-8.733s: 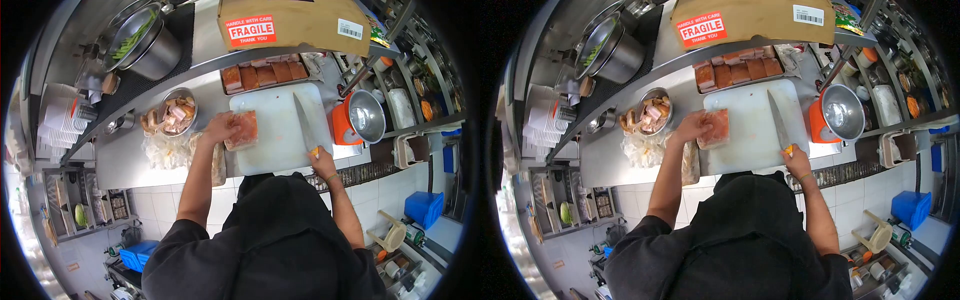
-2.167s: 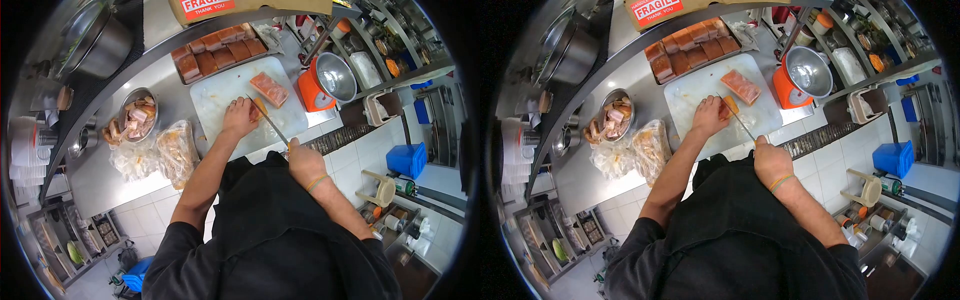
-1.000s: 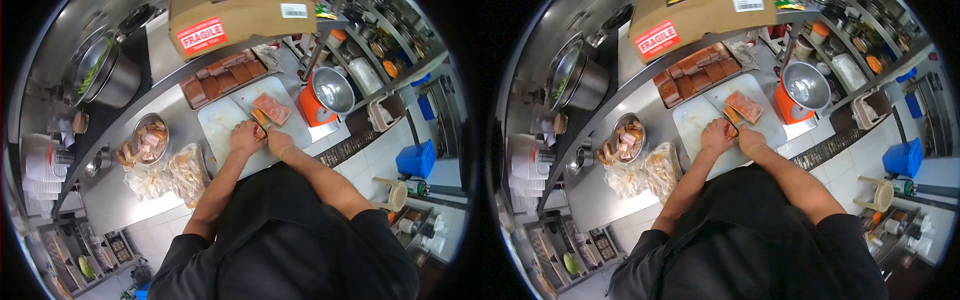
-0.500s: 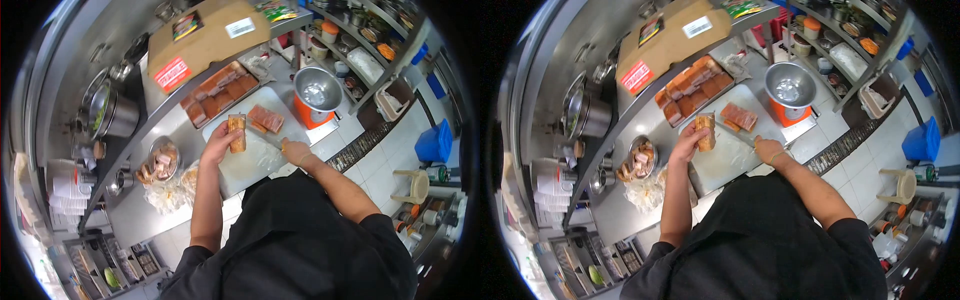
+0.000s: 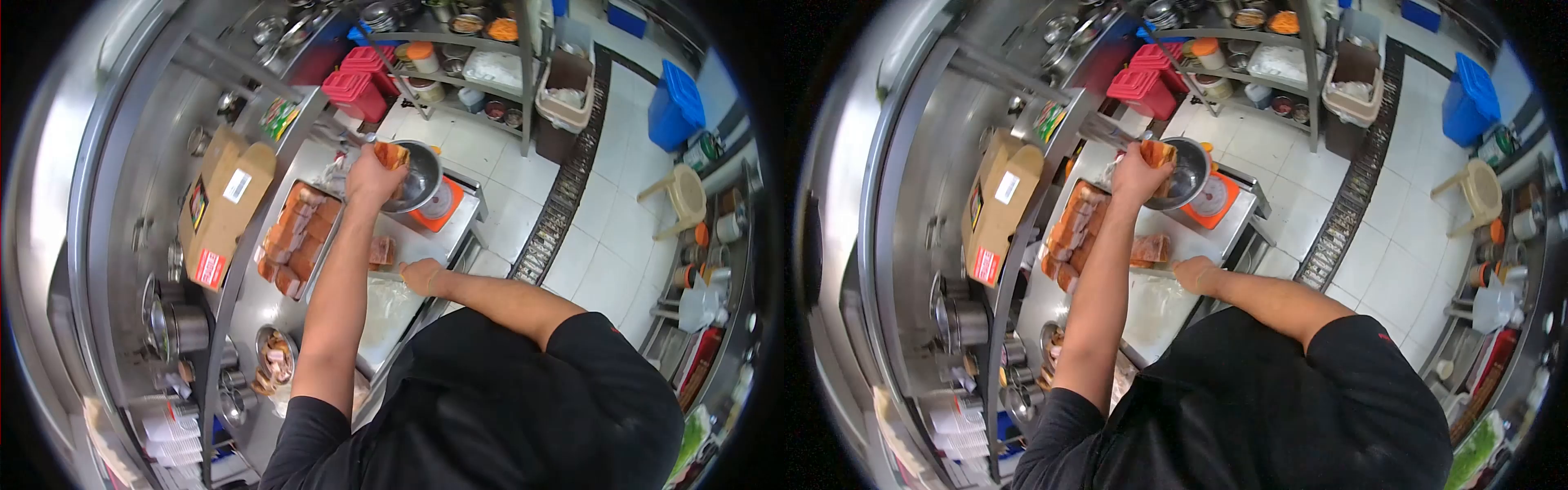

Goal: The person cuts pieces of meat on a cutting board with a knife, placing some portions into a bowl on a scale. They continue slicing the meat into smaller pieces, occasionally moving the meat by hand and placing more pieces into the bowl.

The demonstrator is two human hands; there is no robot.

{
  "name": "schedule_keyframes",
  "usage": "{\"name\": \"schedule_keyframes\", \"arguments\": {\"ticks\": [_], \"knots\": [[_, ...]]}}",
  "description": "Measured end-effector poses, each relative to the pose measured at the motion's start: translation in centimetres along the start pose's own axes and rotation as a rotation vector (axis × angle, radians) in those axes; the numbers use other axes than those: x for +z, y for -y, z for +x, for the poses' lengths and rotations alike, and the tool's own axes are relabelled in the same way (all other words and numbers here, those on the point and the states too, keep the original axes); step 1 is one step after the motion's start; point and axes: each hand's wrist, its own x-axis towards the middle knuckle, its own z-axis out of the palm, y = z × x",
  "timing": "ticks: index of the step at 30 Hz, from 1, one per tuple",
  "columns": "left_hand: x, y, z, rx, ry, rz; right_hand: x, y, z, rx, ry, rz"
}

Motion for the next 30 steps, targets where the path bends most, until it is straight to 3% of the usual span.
{"name": "schedule_keyframes", "arguments": {"ticks": [7, 30], "knots": [[3.8, -1.3, -0.2, -0.039, 0.062, 0.151, 1.1, -0.9, 0.7, 0.003, 0.005, 0.064], [6.0, 0.2, 0.1, 0.097, -0.017, -0.037, 1.6, -1.2, 1.0, -0.005, -0.039, 0.057]]}}
